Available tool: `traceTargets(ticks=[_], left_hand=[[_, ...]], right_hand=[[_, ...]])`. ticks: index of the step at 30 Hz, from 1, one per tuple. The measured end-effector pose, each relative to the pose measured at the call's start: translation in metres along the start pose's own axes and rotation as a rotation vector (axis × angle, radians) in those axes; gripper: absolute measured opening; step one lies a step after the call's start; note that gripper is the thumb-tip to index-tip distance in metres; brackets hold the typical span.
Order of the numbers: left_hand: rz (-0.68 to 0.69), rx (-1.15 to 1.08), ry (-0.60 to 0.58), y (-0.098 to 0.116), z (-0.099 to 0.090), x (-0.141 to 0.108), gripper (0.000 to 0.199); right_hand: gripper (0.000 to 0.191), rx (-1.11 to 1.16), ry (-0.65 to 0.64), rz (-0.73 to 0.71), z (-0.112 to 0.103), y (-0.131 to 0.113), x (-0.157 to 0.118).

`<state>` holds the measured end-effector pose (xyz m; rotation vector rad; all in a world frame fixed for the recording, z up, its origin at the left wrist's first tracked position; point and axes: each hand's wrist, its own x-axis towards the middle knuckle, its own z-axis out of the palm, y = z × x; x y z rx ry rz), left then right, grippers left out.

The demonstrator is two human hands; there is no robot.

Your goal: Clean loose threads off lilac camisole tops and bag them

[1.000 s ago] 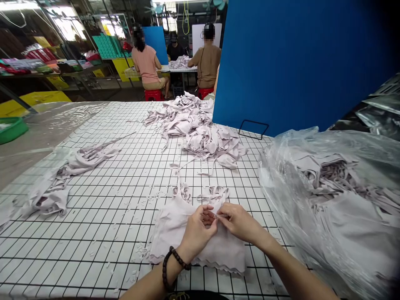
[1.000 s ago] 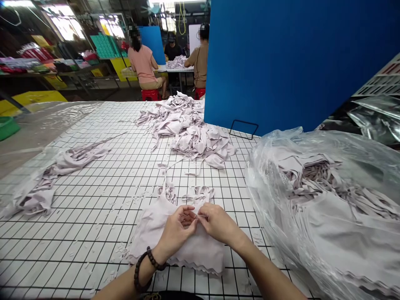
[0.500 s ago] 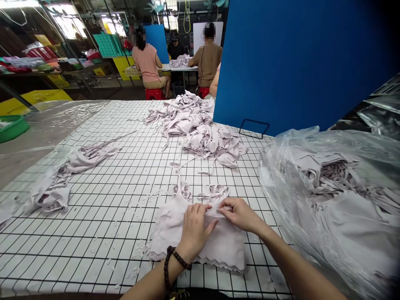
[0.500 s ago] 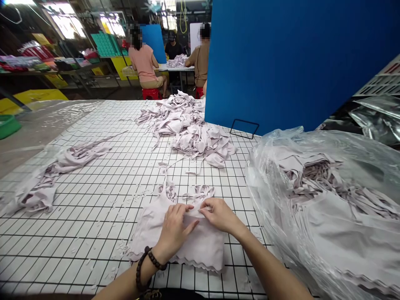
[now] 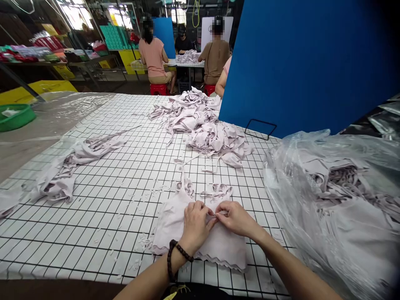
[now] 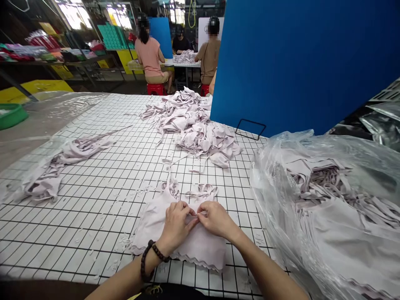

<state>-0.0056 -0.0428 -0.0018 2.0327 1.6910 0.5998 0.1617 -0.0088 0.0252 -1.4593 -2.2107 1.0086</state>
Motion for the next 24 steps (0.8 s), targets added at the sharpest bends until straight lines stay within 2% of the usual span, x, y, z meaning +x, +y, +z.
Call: traceTargets(ticks=[12, 18, 24], left_hand=[[-0.022, -0.041, -0.027, -0.001, -0.001, 0.002, 0.011], [-0.005, -0.027, -0.007, -0.002, 0.001, 0.002, 0.016], [0.002, -0.018, -0.011, -0.003, 0.003, 0.001, 0.016]], right_hand=[[0.014, -0.384, -0.106, -0.203, -0.003, -0.007, 0.003], [0.010, -0.316, -0.152, -0.176, -0.009, -0.001, 0.005], [0.012, -0.332, -0.264, -0.131, -0.021, -0.004, 0.008]])
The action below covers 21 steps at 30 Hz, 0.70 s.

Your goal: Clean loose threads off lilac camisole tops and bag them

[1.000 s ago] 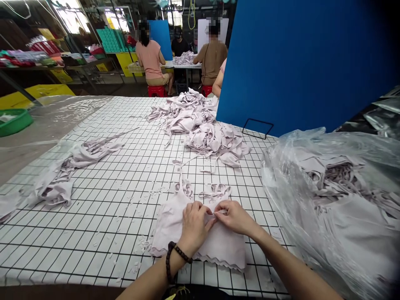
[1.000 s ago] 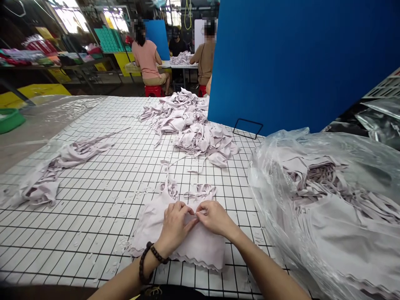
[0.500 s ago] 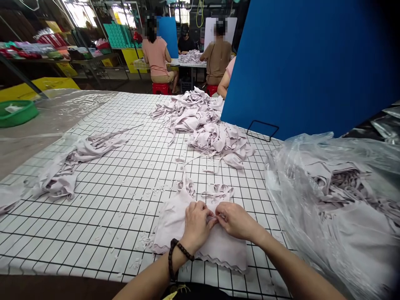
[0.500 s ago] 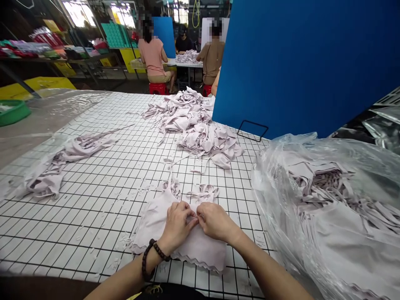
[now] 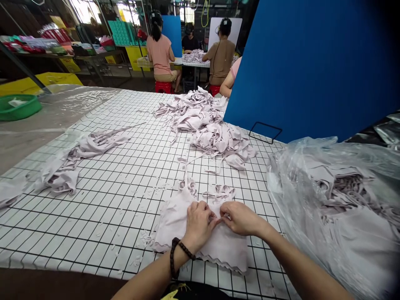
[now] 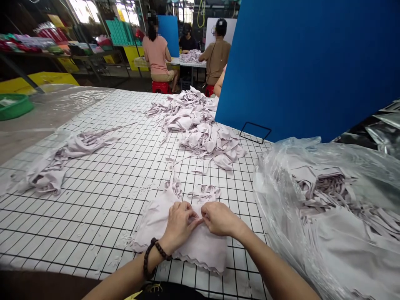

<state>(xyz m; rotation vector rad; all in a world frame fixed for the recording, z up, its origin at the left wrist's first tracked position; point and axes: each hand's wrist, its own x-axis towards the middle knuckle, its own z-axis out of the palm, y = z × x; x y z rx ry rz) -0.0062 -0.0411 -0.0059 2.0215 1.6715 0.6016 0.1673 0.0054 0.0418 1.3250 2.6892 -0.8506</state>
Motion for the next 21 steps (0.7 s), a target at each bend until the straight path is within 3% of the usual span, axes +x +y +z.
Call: traceTargets(ticks=[4, 8, 13, 16, 19, 21], left_hand=[[-0.004, -0.020, 0.041, 0.000, 0.000, -0.002, 0.020], [0.025, -0.040, 0.119, 0.001, -0.005, -0.010, 0.033], [0.125, -0.128, -0.027, -0.005, -0.011, -0.022, 0.025], [0.131, -0.256, -0.041, -0.007, -0.019, -0.025, 0.027], [0.071, -0.503, -0.039, -0.012, -0.031, -0.024, 0.023], [-0.051, -0.744, -0.053, -0.020, -0.035, -0.021, 0.024]], right_hand=[[0.025, 0.054, -0.067, 0.009, -0.021, 0.014, 0.014], [0.033, 0.067, 0.012, 0.086, -0.036, 0.046, 0.037], [0.021, -0.029, 0.027, 0.259, -0.049, 0.073, 0.058], [0.019, -0.049, 0.154, 0.320, -0.055, 0.053, 0.078], [0.013, 0.241, 0.229, 0.275, -0.048, 0.011, 0.118], [0.020, 0.433, 0.216, 0.370, -0.036, -0.015, 0.152]])
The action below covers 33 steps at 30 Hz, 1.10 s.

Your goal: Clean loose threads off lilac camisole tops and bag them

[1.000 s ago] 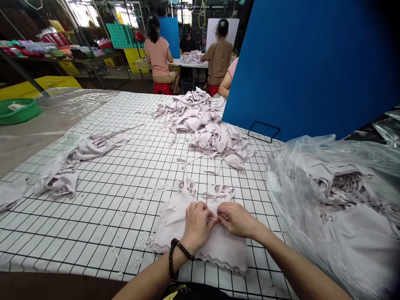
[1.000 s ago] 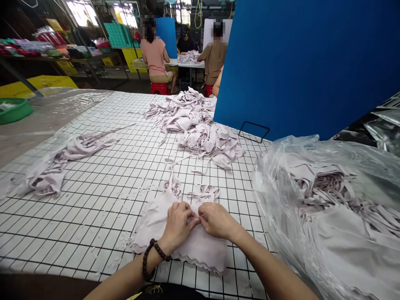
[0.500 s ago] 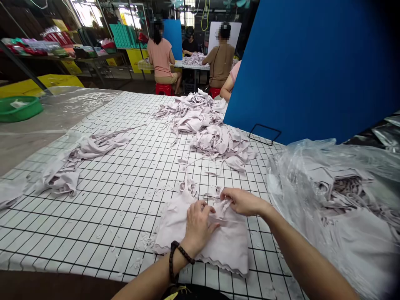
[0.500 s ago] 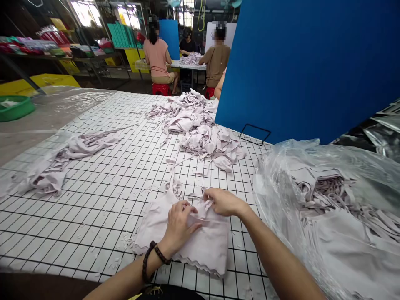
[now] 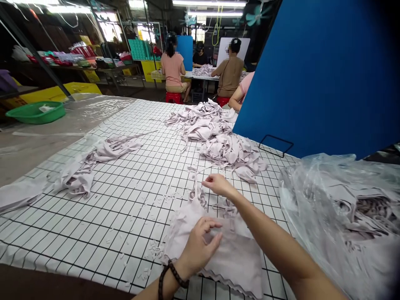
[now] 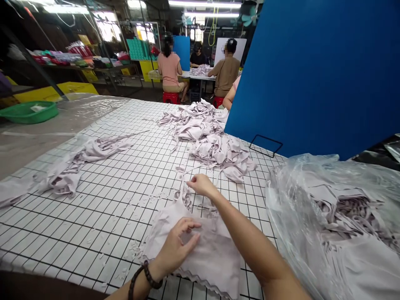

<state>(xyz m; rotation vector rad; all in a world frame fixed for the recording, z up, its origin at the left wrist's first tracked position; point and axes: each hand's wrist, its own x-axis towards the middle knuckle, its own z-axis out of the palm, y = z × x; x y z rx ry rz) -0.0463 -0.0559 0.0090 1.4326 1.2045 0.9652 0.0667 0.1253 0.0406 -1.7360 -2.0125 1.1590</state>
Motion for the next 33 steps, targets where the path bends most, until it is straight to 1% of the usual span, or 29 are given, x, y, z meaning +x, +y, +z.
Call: traceTargets(ticks=[1, 3, 4, 6, 8, 10, 14, 17, 18, 19, 20, 21, 23, 24, 25, 26, 28, 30, 33], left_hand=[[-0.069, -0.138, 0.011, -0.004, -0.004, 0.002, 0.027], [-0.189, -0.400, 0.033, -0.014, -0.010, 0.007, 0.033], [-0.229, -0.509, 0.042, -0.020, -0.013, 0.009, 0.035], [-0.267, -0.661, 0.061, -0.029, -0.016, 0.011, 0.034], [-0.276, -0.750, 0.076, -0.033, -0.018, 0.013, 0.032], [-0.287, -0.792, 0.089, -0.032, -0.018, 0.013, 0.030], [-0.306, -0.780, 0.112, -0.028, -0.016, 0.013, 0.031], [-0.306, -0.795, 0.126, -0.030, -0.015, 0.013, 0.033], [-0.312, -0.826, 0.131, -0.031, -0.016, 0.014, 0.035], [-0.326, -0.872, 0.137, -0.031, -0.017, 0.014, 0.039], [-0.347, -0.931, 0.140, -0.031, -0.018, 0.014, 0.043], [-0.369, -0.996, 0.140, -0.029, -0.021, 0.015, 0.048], [-0.398, -1.125, 0.137, -0.025, -0.028, 0.015, 0.059], [-0.401, -1.177, 0.130, -0.021, -0.032, 0.015, 0.063], [-0.399, -1.217, 0.124, -0.018, -0.036, 0.015, 0.066], [-0.395, -1.241, 0.119, -0.015, -0.039, 0.016, 0.066], [-0.398, -1.231, 0.113, -0.011, -0.043, 0.016, 0.061], [-0.402, -1.159, 0.102, -0.010, -0.043, 0.015, 0.050], [-0.393, -1.032, 0.059, -0.011, -0.038, 0.014, 0.037]], right_hand=[[0.023, 0.021, 0.034, 0.033, 0.014, -0.010, 0.011], [0.022, 0.059, 0.093, 0.094, 0.038, -0.023, 0.034], [0.020, 0.078, 0.112, 0.117, 0.045, -0.026, 0.045], [0.015, 0.152, 0.112, 0.165, 0.053, -0.029, 0.064], [0.013, 0.260, 0.065, 0.198, 0.052, -0.028, 0.077], [0.011, 0.386, -0.005, 0.210, 0.045, -0.026, 0.084], [0.008, 0.582, -0.104, 0.166, 0.026, -0.026, 0.087], [0.009, 0.646, -0.131, 0.097, 0.014, -0.033, 0.076], [0.010, 0.650, -0.131, 0.062, 0.011, -0.036, 0.068], [0.011, 0.620, -0.116, -0.005, 0.009, -0.039, 0.059], [0.012, 0.549, -0.084, -0.107, 0.008, -0.041, 0.047], [0.012, 0.438, -0.042, -0.238, 0.007, -0.042, 0.033], [0.013, 0.119, 0.030, -0.543, 0.007, -0.040, 0.001], [0.016, -0.029, 0.019, -0.657, 0.007, -0.037, -0.014], [0.020, -0.144, -0.017, -0.732, 0.007, -0.033, -0.029], [0.023, -0.226, -0.056, -0.775, 0.007, -0.028, -0.041], [0.027, -0.303, -0.105, -0.799, 0.008, -0.016, -0.058], [0.027, -0.301, -0.085, -0.787, 0.009, -0.004, -0.065], [0.025, -0.266, -0.025, -0.784, 0.009, 0.007, -0.067]])
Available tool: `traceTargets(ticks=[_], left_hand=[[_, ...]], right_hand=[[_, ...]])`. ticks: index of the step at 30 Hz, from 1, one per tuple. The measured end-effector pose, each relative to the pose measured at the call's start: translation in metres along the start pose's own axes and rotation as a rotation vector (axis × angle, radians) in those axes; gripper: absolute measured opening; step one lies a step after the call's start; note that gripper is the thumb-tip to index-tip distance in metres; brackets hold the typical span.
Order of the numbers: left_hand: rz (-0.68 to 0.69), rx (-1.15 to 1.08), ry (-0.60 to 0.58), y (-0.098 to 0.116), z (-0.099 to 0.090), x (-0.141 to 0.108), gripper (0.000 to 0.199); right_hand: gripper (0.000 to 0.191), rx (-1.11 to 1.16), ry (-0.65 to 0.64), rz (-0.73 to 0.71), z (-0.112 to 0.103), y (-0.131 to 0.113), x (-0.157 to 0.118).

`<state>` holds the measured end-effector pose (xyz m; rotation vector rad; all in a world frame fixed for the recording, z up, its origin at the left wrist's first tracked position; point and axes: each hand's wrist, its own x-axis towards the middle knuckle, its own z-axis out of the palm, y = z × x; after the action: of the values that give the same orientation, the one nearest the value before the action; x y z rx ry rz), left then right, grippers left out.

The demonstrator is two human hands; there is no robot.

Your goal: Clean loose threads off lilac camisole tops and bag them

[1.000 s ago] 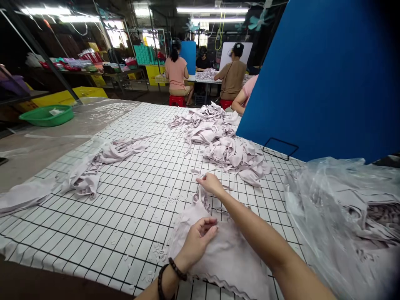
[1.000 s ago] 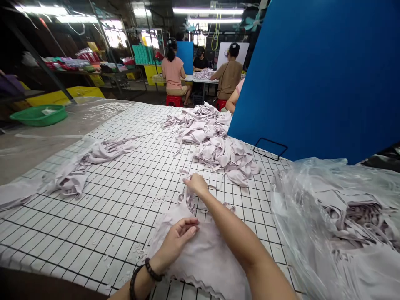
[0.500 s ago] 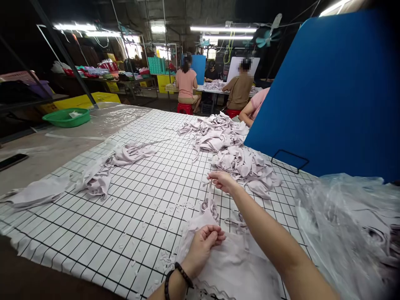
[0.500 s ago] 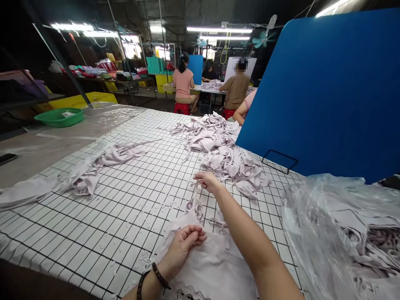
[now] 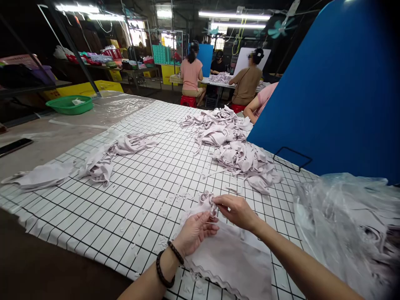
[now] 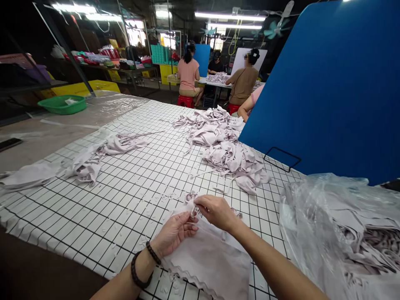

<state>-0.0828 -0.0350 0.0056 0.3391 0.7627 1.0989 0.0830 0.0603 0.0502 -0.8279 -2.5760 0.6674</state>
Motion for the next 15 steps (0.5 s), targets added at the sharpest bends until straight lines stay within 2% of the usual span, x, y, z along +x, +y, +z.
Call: traceTargets(ticks=[3, 7, 10, 12, 15], left_hand=[[0.015, 0.116, 0.001, -0.004, 0.002, -0.001, 0.034], [0.064, 0.400, 0.013, -0.003, 0.008, -0.005, 0.037], [0.078, 0.653, 0.023, -0.001, 0.012, -0.010, 0.039], [0.091, 0.810, 0.058, -0.002, 0.012, -0.013, 0.040], [0.234, 1.108, 0.162, -0.003, 0.006, -0.017, 0.035]], right_hand=[[0.027, -0.013, -0.033, 0.021, -0.006, -0.003, -0.003], [0.049, 0.066, -0.224, 0.114, -0.022, -0.019, -0.006], [0.035, 0.201, -0.416, 0.147, -0.024, -0.023, -0.005], [0.027, 0.293, -0.494, 0.181, -0.020, -0.020, -0.004], [0.019, 0.356, -0.444, 0.284, -0.010, -0.010, -0.006]])
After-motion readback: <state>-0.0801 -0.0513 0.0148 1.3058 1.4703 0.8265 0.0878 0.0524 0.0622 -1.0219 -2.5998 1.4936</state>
